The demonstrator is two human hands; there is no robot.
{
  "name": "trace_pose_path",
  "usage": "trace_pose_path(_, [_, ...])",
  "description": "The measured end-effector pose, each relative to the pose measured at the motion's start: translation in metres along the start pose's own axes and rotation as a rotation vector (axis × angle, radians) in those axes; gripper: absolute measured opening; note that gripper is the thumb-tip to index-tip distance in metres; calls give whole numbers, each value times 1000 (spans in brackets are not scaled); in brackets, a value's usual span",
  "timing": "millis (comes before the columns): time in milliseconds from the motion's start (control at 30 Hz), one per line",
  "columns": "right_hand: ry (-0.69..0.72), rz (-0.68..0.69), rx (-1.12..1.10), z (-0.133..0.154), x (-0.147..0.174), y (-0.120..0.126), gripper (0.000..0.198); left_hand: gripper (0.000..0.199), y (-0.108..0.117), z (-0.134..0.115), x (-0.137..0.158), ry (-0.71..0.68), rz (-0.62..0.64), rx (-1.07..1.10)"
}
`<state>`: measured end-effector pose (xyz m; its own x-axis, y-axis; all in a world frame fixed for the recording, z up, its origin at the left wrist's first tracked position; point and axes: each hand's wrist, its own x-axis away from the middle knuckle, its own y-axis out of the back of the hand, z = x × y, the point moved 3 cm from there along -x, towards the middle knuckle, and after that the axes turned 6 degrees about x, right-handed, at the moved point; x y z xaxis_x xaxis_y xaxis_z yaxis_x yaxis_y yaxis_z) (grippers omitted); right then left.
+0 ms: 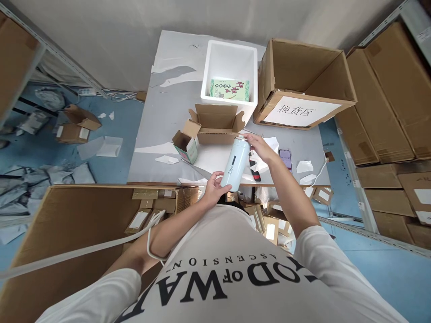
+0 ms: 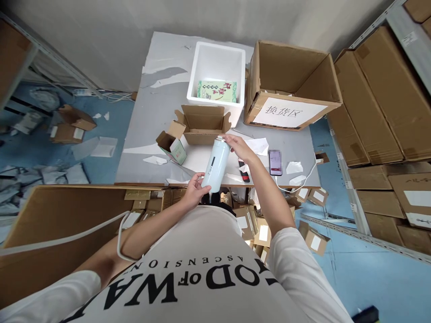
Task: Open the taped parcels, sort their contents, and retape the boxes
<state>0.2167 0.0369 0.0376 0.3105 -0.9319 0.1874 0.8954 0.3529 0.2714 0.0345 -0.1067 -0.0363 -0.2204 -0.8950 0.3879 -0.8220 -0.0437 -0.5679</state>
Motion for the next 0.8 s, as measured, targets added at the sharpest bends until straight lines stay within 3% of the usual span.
trace_pose_path(167, [66,176,-367,23,18,3,73,51,-13,-14,3,178,136,268])
trace_pose_path(333, [72,120,-434,20,18,3,68,55,-20,-14,5,288,131,333])
trace_pose_path(467, [19,18,-417,9,10,5,55,65,-16,-11,1,150,84,244])
trace_pose_path(633, [-53,-39,-381,9,5,1,47,69,-10,-7,-2,-115,-124,33])
trace_pose_path(800, [-1,-1,-322,15,6,3,47,54,-12,-11,-1,-35,-109,162])
